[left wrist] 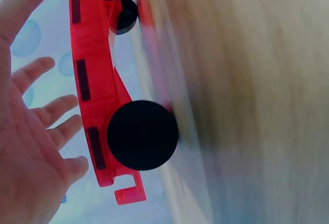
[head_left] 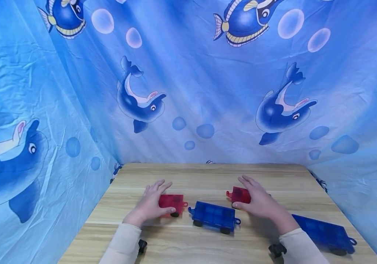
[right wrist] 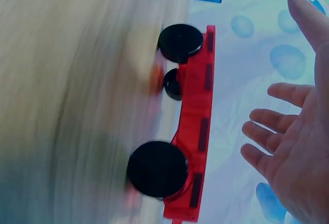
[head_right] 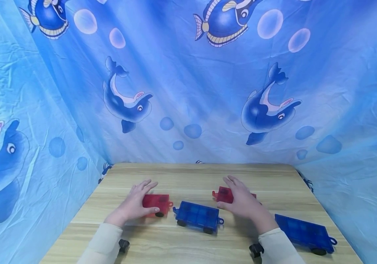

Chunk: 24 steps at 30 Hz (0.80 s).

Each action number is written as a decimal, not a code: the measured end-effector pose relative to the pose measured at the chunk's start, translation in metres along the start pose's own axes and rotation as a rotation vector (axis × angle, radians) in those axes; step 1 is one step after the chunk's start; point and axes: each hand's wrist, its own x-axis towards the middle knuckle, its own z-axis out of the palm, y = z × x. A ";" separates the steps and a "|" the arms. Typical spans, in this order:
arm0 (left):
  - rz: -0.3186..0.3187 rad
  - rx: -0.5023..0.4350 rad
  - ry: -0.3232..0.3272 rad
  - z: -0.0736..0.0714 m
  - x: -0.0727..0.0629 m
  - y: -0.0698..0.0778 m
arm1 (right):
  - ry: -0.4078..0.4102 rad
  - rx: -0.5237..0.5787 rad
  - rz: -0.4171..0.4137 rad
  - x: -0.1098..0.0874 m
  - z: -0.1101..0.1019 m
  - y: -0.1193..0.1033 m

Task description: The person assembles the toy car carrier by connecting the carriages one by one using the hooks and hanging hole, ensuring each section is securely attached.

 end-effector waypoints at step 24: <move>-0.003 -0.057 -0.055 0.009 -0.007 0.002 | -0.269 0.086 -0.081 0.010 0.034 -0.055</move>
